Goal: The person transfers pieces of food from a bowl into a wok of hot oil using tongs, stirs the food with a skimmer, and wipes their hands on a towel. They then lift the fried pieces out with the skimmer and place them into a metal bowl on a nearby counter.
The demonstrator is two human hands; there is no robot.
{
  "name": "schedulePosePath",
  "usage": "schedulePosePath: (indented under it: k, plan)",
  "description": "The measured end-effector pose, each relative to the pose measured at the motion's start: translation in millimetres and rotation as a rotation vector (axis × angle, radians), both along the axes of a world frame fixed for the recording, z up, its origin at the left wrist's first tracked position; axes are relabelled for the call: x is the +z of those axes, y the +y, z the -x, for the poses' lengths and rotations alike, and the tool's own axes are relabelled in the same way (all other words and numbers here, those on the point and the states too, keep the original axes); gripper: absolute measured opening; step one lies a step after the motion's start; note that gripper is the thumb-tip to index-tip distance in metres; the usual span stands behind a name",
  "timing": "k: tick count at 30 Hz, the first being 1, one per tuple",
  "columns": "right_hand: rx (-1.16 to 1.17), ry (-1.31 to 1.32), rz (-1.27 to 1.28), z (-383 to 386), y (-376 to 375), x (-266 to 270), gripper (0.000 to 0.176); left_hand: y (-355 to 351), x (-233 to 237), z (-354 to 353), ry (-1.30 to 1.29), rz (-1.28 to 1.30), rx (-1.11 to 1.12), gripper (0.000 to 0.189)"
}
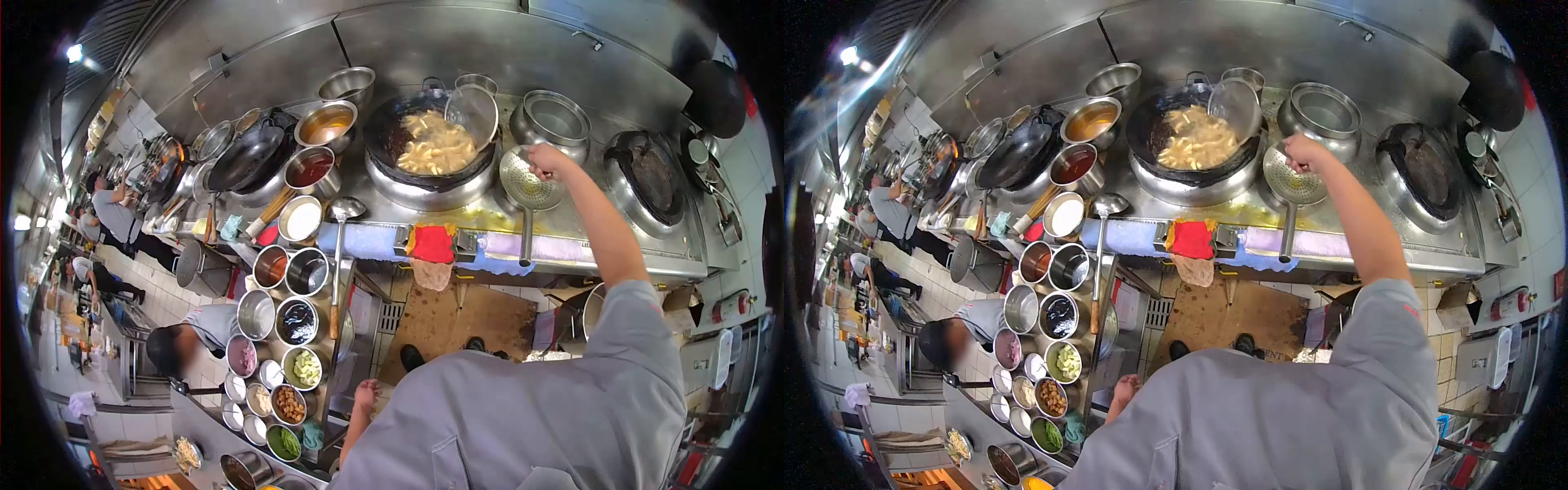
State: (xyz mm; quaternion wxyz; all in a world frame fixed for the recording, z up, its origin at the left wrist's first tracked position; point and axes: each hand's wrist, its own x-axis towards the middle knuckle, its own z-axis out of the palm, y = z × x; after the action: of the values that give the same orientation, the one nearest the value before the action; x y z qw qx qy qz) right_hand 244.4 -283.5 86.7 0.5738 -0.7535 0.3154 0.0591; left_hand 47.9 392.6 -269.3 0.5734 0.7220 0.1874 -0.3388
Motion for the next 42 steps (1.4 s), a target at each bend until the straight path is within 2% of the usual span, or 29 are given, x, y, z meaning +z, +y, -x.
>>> schedulePosePath:
  k: [1,2,4,6,13,14,16,18,19,21,22,23,25,26,27,29,30,31,33,40,42]
  plan:
    - [0.037,0.123,-0.052,2.4,-1.1,4.5,0.019,-2.8,9.5,5.8,-0.009,0.001,0.003,0.024]
    - [0.052,0.162,-0.047,8.0,1.5,11.2,0.019,-6.6,24.3,10.8,-0.025,-0.097,-0.09,0.024]
    - [0.06,0.163,-0.07,9.2,5.0,9.3,0.018,-11.1,44.8,22.4,-0.056,-0.266,-0.261,0.025]
    - [0.096,0.141,-0.188,10.6,8.0,-0.3,0.013,-3.4,40.1,36.3,-0.074,-0.329,-0.349,0.026]
    - [0.18,0.101,-0.525,-5.9,20.6,-48.2,0.013,30.3,2.7,35.4,-0.113,-0.229,-0.257,0.029]
    - [0.166,0.067,-0.595,-9.6,35.3,-56.7,0.004,30.7,4.1,30.6,-0.105,-0.208,-0.228,0.029]
    - [0.144,0.0,-0.585,-12.1,58.3,-72.4,0.006,27.5,13.5,13.4,-0.061,-0.196,-0.171,0.029]
    - [0.147,-0.028,-0.626,-11.9,69.6,-79.6,0.008,11.3,53.7,-3.6,0.015,-0.224,-0.12,0.025]
    - [0.125,-0.056,-0.611,-5.5,69.9,-75.0,0.004,16.4,42.2,-2.3,0.013,-0.222,-0.112,0.025]
    - [0.101,-0.097,-0.621,-7.9,76.1,-75.7,0.005,17.8,3.6,-15.4,0.006,0.295,0.316,0.018]
    - [0.07,-0.112,-0.662,-16.8,83.3,-86.1,0.007,36.0,-7.6,-24.8,0.248,0.477,0.211,0.016]
    - [0.033,-0.121,-0.709,-19.5,95.1,-90.4,0.009,26.9,-0.3,-6.7,0.272,0.472,0.218,0.016]
    - [0.016,-0.142,-0.806,-24.2,100.8,-89.2,0.01,8.4,5.2,-3.8,-0.102,0.094,0.011,0.018]
    - [-0.017,-0.15,-0.871,-24.0,102.2,-90.7,0.01,11.7,2.0,-9.9,0.143,0.36,0.199,0.02]
    - [-0.048,-0.159,-0.929,-23.5,101.0,-90.6,0.009,10.0,-0.2,-6.6,0.144,0.364,0.188,0.02]
    - [-0.067,-0.174,-0.956,-18.1,101.6,-88.9,0.008,-20.7,67.6,8.9,-0.044,-0.183,-0.131,0.021]
    - [-0.072,-0.179,-0.949,-17.2,100.3,-88.7,0.008,-0.1,14.2,15.9,-0.062,-0.047,-0.088,0.024]
    - [-0.08,-0.181,-0.943,-15.2,98.5,-89.3,0.008,-0.4,17.7,18.6,-0.059,-0.043,-0.09,0.024]
    - [-0.084,-0.201,-0.931,-8.5,90.3,-85.2,0.005,-16.6,57.9,20.7,-0.005,-0.439,-0.256,0.027]
    - [-0.187,-0.338,-0.909,55.1,41.0,-56.6,0.006,-0.6,33.9,3.2,-0.054,-0.281,-0.297,0.026]
    - [-0.255,-0.409,-0.873,90.1,31.4,-43.8,0.012,-0.6,28.0,-5.3,-0.085,-0.241,-0.322,0.025]
